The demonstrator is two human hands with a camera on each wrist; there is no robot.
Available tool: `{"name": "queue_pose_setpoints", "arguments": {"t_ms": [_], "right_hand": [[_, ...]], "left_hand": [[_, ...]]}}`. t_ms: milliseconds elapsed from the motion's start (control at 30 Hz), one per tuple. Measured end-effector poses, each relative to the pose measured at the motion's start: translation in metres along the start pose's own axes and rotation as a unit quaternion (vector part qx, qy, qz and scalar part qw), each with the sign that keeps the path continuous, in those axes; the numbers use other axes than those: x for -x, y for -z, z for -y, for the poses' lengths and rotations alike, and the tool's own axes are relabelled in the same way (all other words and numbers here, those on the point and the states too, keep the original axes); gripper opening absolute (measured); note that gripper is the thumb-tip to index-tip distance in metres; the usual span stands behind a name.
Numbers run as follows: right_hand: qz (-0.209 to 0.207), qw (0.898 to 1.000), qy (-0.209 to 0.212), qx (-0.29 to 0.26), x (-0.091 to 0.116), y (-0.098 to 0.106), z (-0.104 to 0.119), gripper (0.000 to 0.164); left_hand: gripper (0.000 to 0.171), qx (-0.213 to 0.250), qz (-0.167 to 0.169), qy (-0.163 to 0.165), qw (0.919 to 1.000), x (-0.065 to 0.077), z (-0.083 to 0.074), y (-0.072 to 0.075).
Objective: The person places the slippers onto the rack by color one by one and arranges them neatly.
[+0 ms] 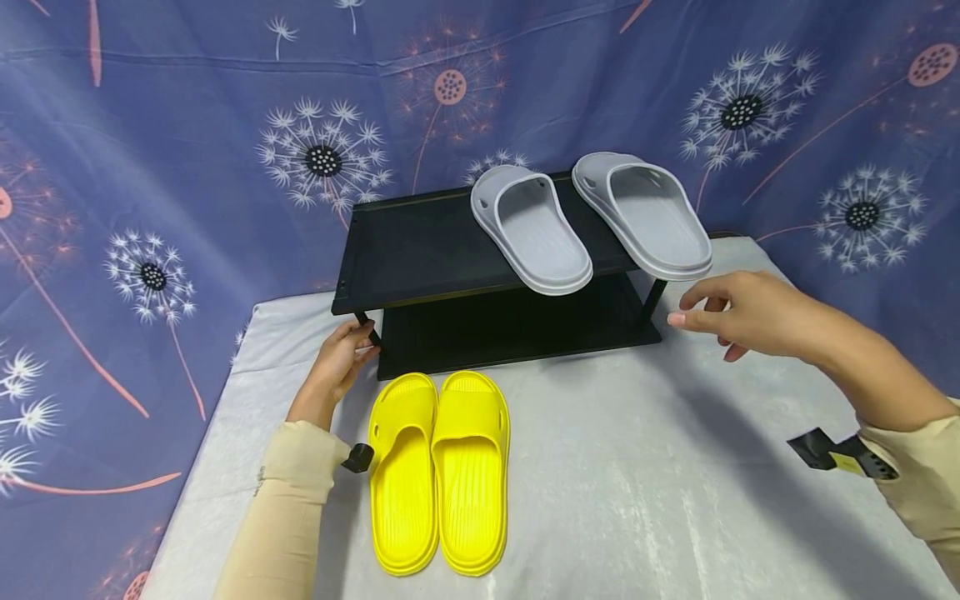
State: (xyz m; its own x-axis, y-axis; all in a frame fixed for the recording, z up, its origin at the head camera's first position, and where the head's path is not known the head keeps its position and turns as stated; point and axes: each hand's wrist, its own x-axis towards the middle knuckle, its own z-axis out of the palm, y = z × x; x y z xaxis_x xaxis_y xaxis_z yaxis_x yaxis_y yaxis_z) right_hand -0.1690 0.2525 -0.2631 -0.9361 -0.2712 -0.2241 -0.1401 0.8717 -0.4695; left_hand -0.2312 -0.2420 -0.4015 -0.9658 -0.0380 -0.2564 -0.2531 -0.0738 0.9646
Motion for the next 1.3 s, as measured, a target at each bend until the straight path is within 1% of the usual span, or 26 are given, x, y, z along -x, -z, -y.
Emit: {"name": "queue_pose_setpoints", "arguments": {"t_ms": [167, 267, 367, 500, 600, 800, 867, 1067, 1167, 1300], "right_hand": [[0.009, 0.999, -0.019, -0.033, -0.003, 0.001, -0.01, 0.056], [0.012, 0.998, -0.028, -0.052, -0.006, 0.001, -0.018, 0.058], [0.017, 0.997, -0.033, -0.072, -0.011, 0.001, -0.026, 0.057], [0.025, 0.994, -0.037, -0.099, -0.02, 0.0, -0.038, 0.052], [0.029, 0.993, -0.041, -0.109, -0.027, -0.001, -0.047, 0.051], [0.028, 0.99, -0.057, -0.128, -0.035, -0.003, -0.059, 0.054], [0.026, 0.989, -0.06, -0.136, -0.037, -0.004, -0.062, 0.055], [0.019, 0.987, -0.057, -0.151, -0.044, -0.006, -0.07, 0.062], [0.015, 0.985, -0.06, -0.161, -0.048, -0.008, -0.074, 0.064], [0.012, 0.981, -0.066, -0.182, -0.052, -0.011, -0.08, 0.064]], "left_hand": [[0.02, -0.001, -0.002, 0.002, 1.0, 0.001, 0.0, 0.0], [0.016, -0.003, -0.005, 0.005, 1.0, 0.001, 0.0, 0.0], [0.017, -0.005, -0.008, 0.008, 0.9999, 0.001, -0.001, 0.0], [0.017, -0.003, -0.008, 0.009, 0.9999, 0.001, -0.001, -0.001], [0.016, 0.002, -0.008, 0.007, 0.9999, 0.001, -0.001, 0.0], [0.016, 0.005, -0.001, 0.003, 1.0, 0.001, -0.001, 0.001], [0.019, 0.005, -0.001, 0.003, 1.0, 0.0, -0.001, 0.001], [0.032, 0.004, -0.003, 0.005, 1.0, 0.0, -0.001, 0.0], [0.034, 0.0, -0.003, 0.007, 1.0, -0.001, 0.0, 0.0], [0.033, -0.004, -0.006, 0.009, 0.9999, -0.001, 0.0, -0.001]]}}
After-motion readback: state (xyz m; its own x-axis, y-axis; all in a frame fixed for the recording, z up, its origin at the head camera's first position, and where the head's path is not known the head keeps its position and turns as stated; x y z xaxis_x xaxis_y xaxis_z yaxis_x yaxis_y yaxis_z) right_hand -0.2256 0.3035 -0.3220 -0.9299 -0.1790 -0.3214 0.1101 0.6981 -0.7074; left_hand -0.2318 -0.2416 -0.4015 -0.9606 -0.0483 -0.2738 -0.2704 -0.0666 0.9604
